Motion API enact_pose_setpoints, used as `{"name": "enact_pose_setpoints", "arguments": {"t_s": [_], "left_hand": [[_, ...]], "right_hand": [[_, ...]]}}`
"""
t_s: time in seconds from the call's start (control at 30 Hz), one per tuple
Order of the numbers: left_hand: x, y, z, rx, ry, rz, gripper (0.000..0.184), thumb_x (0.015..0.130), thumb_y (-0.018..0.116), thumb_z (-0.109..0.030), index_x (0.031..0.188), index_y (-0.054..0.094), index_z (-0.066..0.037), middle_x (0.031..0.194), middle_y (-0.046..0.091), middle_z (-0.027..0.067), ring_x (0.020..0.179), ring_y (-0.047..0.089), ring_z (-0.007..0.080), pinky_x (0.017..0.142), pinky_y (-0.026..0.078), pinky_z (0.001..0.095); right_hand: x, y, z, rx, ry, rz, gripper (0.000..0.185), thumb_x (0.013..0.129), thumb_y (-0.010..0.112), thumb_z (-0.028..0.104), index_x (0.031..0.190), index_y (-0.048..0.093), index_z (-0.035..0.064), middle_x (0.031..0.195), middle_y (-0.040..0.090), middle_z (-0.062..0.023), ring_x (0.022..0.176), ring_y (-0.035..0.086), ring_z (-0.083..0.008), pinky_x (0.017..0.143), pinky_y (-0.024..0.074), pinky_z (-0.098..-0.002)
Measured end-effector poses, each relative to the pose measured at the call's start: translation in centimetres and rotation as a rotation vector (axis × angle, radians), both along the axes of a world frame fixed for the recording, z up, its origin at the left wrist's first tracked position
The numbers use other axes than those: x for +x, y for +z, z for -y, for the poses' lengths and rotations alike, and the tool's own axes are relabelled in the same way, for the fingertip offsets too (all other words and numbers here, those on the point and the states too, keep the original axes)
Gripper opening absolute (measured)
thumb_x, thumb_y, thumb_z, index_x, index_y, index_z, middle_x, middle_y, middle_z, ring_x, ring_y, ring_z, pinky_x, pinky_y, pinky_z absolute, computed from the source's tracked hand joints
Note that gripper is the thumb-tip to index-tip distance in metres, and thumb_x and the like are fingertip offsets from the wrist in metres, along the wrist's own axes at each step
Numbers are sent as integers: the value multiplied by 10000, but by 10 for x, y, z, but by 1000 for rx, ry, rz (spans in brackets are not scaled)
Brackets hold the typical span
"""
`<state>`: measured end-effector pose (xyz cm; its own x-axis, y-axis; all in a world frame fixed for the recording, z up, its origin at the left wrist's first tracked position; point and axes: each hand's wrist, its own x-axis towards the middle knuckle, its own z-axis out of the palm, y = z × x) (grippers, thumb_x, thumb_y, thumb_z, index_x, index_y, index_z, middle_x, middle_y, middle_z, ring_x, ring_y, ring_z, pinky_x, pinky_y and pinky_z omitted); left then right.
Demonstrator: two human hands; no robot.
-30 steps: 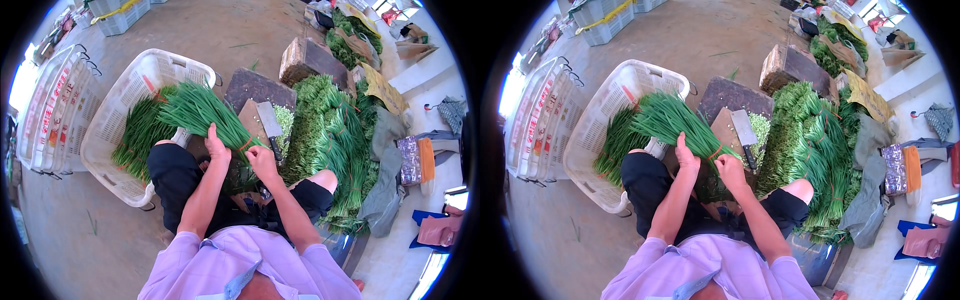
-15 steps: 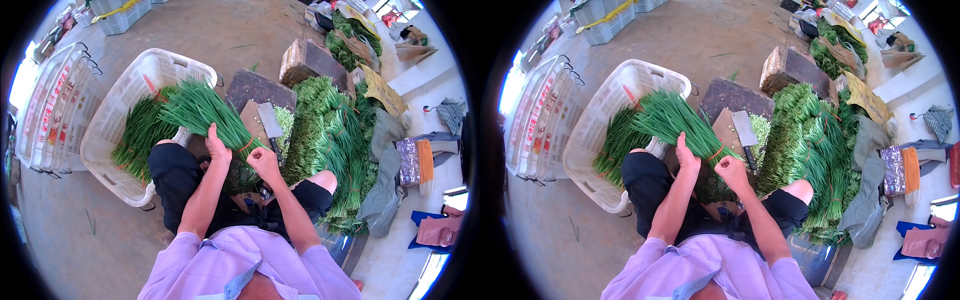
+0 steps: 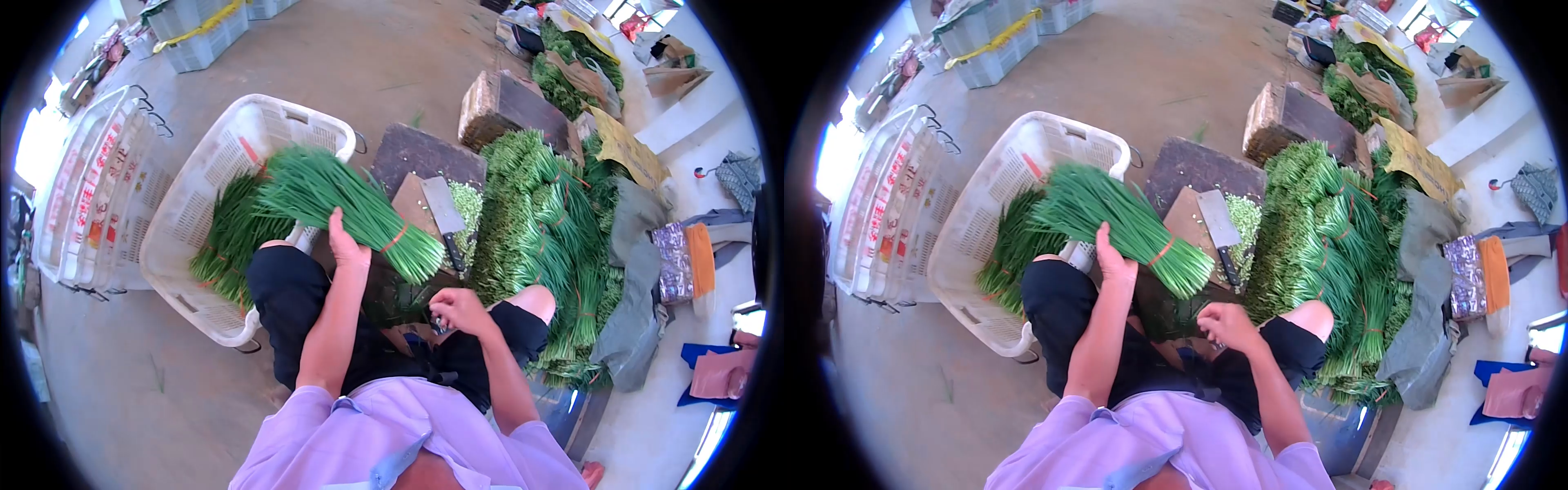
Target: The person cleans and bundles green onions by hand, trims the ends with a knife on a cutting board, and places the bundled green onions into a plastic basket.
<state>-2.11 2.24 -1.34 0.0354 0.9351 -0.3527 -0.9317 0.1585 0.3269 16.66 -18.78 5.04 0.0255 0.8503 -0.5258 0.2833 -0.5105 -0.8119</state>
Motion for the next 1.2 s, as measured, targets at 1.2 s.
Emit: {"name": "enact_pose_setpoints", "arguments": {"t_s": [1.2], "left_hand": [[-3,5,3,-104,-10,-57,441,999,515,-298,1340,530,-19,1308,600,107,1180,599,289,1006,499,467]], "right_hand": [[-6,13,-9,-34,697,396,149,898,682,183,958,682,47,863,657,-144,809,655,-357,726,527,-441]]}}
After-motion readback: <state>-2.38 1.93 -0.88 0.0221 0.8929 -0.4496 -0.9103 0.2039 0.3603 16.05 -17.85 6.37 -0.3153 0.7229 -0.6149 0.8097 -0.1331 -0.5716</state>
